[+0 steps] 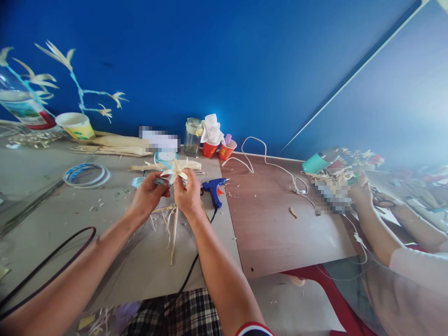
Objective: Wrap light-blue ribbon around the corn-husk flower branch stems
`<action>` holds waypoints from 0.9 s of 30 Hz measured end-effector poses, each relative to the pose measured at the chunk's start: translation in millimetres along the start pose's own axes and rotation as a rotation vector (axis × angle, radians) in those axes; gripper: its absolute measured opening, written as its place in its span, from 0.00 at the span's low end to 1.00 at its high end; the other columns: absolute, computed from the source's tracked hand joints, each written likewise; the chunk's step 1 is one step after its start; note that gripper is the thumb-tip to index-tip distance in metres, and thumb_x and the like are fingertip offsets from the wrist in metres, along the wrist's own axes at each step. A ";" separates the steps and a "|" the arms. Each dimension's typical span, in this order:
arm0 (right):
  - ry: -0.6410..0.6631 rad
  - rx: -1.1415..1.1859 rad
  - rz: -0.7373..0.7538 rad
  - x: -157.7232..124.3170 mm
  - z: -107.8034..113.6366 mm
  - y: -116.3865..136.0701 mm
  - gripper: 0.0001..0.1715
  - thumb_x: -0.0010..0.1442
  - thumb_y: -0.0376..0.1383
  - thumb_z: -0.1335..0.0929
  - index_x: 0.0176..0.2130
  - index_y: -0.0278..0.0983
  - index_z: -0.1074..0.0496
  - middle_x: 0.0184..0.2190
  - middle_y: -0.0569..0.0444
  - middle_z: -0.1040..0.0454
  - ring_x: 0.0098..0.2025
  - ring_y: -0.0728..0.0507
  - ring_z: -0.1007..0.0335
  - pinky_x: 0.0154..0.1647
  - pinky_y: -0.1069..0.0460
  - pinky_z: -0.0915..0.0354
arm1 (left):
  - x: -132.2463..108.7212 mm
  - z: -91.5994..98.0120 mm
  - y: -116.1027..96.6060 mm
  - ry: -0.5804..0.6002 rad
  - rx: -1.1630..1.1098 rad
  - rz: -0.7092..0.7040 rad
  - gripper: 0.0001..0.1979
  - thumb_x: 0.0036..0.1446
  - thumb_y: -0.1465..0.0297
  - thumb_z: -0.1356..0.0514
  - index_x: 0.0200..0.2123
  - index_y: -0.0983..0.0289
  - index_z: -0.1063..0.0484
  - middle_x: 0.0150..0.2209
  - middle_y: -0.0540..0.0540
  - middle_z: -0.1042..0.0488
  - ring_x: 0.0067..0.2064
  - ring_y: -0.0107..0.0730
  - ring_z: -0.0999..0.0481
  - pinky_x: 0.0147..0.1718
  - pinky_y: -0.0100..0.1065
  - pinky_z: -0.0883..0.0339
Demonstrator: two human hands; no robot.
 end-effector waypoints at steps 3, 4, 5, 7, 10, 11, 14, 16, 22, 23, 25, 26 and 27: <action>-0.004 -0.018 0.009 0.7 0.8 2.8 0.08 0.58 0.36 0.36 0.29 0.37 0.39 0.25 0.58 0.36 0.28 0.50 0.41 0.32 0.54 0.40 | 1.0 -0.9 1.1 -0.006 -0.070 -0.025 0.15 0.46 0.72 0.40 0.41 0.62 0.33 0.35 0.48 0.31 0.28 0.24 0.27 0.32 0.31 0.32; -0.007 -0.027 0.011 1.0 1.1 3.3 0.08 0.58 0.36 0.36 0.28 0.37 0.39 0.25 0.58 0.36 0.27 0.50 0.41 0.31 0.55 0.40 | 1.2 -1.0 1.6 -0.010 -0.080 -0.027 0.15 0.45 0.73 0.41 0.40 0.62 0.33 0.36 0.47 0.32 0.28 0.23 0.28 0.33 0.31 0.31; -0.011 -0.037 0.014 1.2 1.3 3.8 0.08 0.58 0.36 0.36 0.28 0.37 0.39 0.25 0.57 0.36 0.27 0.50 0.41 0.31 0.55 0.40 | 1.3 -1.1 1.9 -0.012 -0.082 -0.027 0.16 0.45 0.74 0.41 0.40 0.62 0.33 0.36 0.47 0.33 0.27 0.22 0.28 0.32 0.31 0.31; -0.020 -0.054 0.018 1.9 1.8 4.0 0.08 0.58 0.37 0.36 0.28 0.37 0.39 0.25 0.57 0.35 0.27 0.50 0.41 0.31 0.55 0.40 | 1.1 -0.8 1.2 -0.019 -0.070 -0.030 0.16 0.45 0.75 0.43 0.41 0.61 0.33 0.36 0.47 0.34 0.25 0.21 0.28 0.29 0.30 0.32; -0.046 -0.064 0.026 2.8 3.2 3.5 0.07 0.59 0.37 0.37 0.29 0.37 0.37 0.25 0.57 0.35 0.27 0.50 0.41 0.31 0.55 0.39 | -0.5 1.4 -4.6 -0.047 -0.034 -0.056 0.15 0.46 0.76 0.44 0.40 0.61 0.33 0.36 0.47 0.35 0.22 0.18 0.30 0.24 0.28 0.36; -0.054 -0.062 0.027 3.0 3.7 3.0 0.07 0.59 0.37 0.37 0.29 0.37 0.37 0.25 0.57 0.35 0.27 0.50 0.41 0.31 0.55 0.39 | -1.4 2.0 -7.0 -0.057 -0.025 -0.064 0.15 0.46 0.76 0.45 0.40 0.61 0.33 0.35 0.47 0.35 0.21 0.18 0.31 0.22 0.27 0.38; -0.060 -0.055 0.015 3.2 4.2 0.8 0.08 0.59 0.37 0.37 0.29 0.37 0.37 0.25 0.57 0.35 0.27 0.50 0.41 0.31 0.55 0.40 | -3.7 1.5 -10.4 -0.066 -0.044 -0.047 0.12 0.51 0.73 0.46 0.42 0.61 0.35 0.30 0.46 0.33 0.17 0.18 0.36 0.17 0.25 0.44; -0.054 -0.054 0.004 2.8 4.0 -0.2 0.08 0.59 0.37 0.36 0.28 0.37 0.38 0.25 0.57 0.36 0.27 0.50 0.41 0.30 0.55 0.40 | -4.5 -1.4 -9.9 -0.046 -0.083 -0.016 0.11 0.54 0.68 0.45 0.43 0.61 0.37 0.25 0.45 0.33 0.15 0.19 0.39 0.15 0.25 0.47; -0.038 -0.029 -0.017 1.4 2.3 -1.4 0.09 0.59 0.39 0.37 0.30 0.38 0.38 0.24 0.58 0.36 0.27 0.50 0.40 0.29 0.55 0.40 | -5.7 -7.3 -7.6 0.000 -0.123 0.049 0.12 0.52 0.65 0.41 0.39 0.63 0.35 0.23 0.46 0.31 0.17 0.20 0.38 0.16 0.25 0.47; -0.039 -0.024 -0.017 1.4 2.1 -1.6 0.09 0.59 0.39 0.37 0.30 0.38 0.38 0.24 0.58 0.37 0.26 0.50 0.40 0.28 0.55 0.41 | -6.2 -7.3 -7.6 0.001 -0.123 0.052 0.12 0.52 0.65 0.41 0.38 0.63 0.34 0.24 0.46 0.30 0.18 0.20 0.37 0.17 0.25 0.46; -0.050 -0.021 -0.006 1.3 2.7 -1.1 0.09 0.59 0.39 0.37 0.30 0.38 0.38 0.24 0.59 0.37 0.26 0.50 0.41 0.28 0.55 0.41 | -7.1 -7.9 -9.4 0.014 -0.119 0.034 0.11 0.53 0.62 0.41 0.35 0.64 0.33 0.26 0.48 0.30 0.19 0.20 0.35 0.19 0.26 0.45; -0.056 -0.023 -0.003 1.3 3.3 -1.1 0.09 0.59 0.39 0.37 0.30 0.38 0.38 0.24 0.59 0.37 0.26 0.50 0.41 0.28 0.55 0.41 | -7.5 -8.2 -10.7 0.023 -0.117 0.015 0.12 0.55 0.60 0.42 0.34 0.64 0.33 0.26 0.49 0.30 0.20 0.20 0.35 0.19 0.26 0.45; -0.062 -0.025 -0.003 1.3 3.9 -1.5 0.09 0.59 0.39 0.36 0.30 0.37 0.38 0.24 0.58 0.37 0.26 0.50 0.41 0.29 0.55 0.41 | -7.8 -8.2 -11.9 0.027 -0.117 -0.008 0.15 0.56 0.57 0.43 0.32 0.64 0.33 0.26 0.49 0.30 0.20 0.20 0.35 0.19 0.26 0.45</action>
Point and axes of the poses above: each hand's wrist, its own x-axis towards the middle knuckle, its own z-axis out of the back of the hand, y = z × x, the point moved 9 cm from there along x, towards the middle knuckle
